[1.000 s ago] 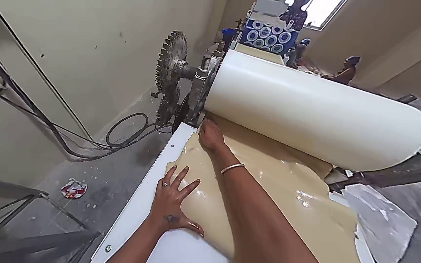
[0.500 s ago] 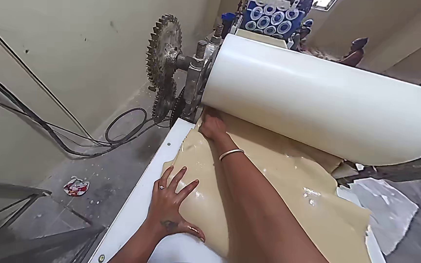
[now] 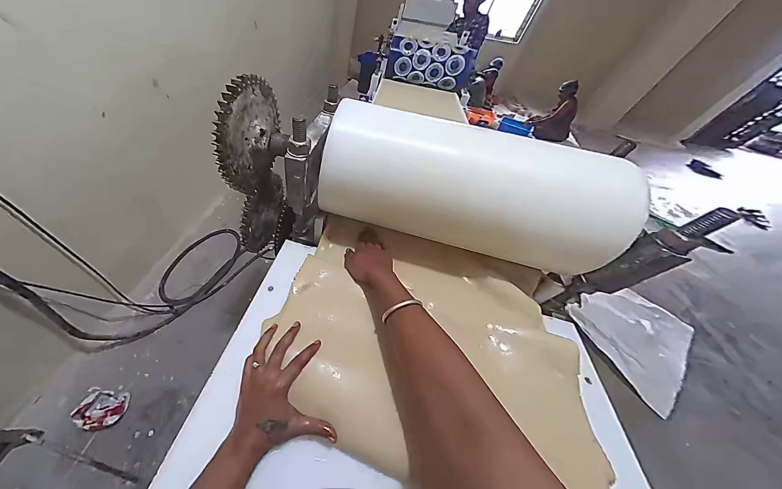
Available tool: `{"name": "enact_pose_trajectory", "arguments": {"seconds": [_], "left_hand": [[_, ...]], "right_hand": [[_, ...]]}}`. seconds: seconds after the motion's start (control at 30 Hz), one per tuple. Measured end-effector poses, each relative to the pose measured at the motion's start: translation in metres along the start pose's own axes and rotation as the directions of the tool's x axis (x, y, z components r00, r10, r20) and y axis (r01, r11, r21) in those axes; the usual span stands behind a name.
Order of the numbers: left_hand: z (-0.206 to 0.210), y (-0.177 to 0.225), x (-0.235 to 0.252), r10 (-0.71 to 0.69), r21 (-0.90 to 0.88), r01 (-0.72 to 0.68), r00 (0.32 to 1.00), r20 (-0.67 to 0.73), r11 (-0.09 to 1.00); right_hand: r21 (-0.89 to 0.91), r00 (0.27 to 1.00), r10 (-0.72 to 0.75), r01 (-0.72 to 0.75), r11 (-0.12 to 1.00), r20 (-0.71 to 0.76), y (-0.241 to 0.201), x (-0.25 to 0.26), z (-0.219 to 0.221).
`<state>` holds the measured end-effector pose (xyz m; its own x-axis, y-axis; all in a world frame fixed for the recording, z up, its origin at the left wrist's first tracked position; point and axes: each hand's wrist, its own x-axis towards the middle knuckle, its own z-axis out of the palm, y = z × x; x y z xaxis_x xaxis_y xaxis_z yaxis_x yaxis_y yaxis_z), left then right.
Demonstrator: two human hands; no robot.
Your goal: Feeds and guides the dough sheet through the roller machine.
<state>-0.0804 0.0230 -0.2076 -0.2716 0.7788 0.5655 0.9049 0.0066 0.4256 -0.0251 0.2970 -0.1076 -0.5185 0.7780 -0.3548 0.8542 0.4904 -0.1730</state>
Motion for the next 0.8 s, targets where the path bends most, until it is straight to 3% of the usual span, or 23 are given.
{"name": "enact_pose_trajectory", "arguments": {"seconds": [0.17,0.27,0.4,0.47,0.5,0.6,0.7,0.8], "left_hand": [[-0.003,-0.003,0.000,0.002,0.012,-0.002,1.000,0.023,1.000],[-0.012,0.003,0.006,-0.032,0.075,0.023,0.993,0.117,0.997],[-0.016,0.033,0.064,-0.034,0.022,0.029,0.975,0.218,0.999],[-0.009,0.058,0.111,-0.080,-0.001,0.087,0.912,0.403,0.996],[-0.004,0.068,0.139,-0.122,0.021,0.131,0.843,0.523,0.991],[0.036,0.084,0.195,-0.190,0.112,0.158,0.680,0.708,0.981],[0.087,0.089,0.229,-0.231,0.161,0.165,0.669,0.707,0.973],[0.117,0.103,0.244,-0.303,0.182,0.250,0.637,0.709,0.951]], "right_hand": [[0.035,1.000,0.020,-0.021,0.999,0.018,0.010,0.015,0.000],[0.000,0.997,0.048,-0.048,0.999,0.059,0.005,0.021,-0.004],[0.157,0.997,0.013,-0.025,0.987,0.073,0.008,0.010,-0.019],[0.218,0.998,-0.041,0.031,0.975,0.044,0.028,0.004,-0.027],[0.193,0.998,-0.052,0.046,0.980,0.028,0.041,-0.003,-0.035],[0.072,0.987,0.162,-0.162,0.984,0.002,0.096,-0.066,-0.040],[0.172,0.883,0.457,-0.437,0.883,-0.105,0.170,-0.102,-0.047],[0.265,0.836,0.544,-0.510,0.818,-0.073,0.224,-0.099,-0.041]]}}
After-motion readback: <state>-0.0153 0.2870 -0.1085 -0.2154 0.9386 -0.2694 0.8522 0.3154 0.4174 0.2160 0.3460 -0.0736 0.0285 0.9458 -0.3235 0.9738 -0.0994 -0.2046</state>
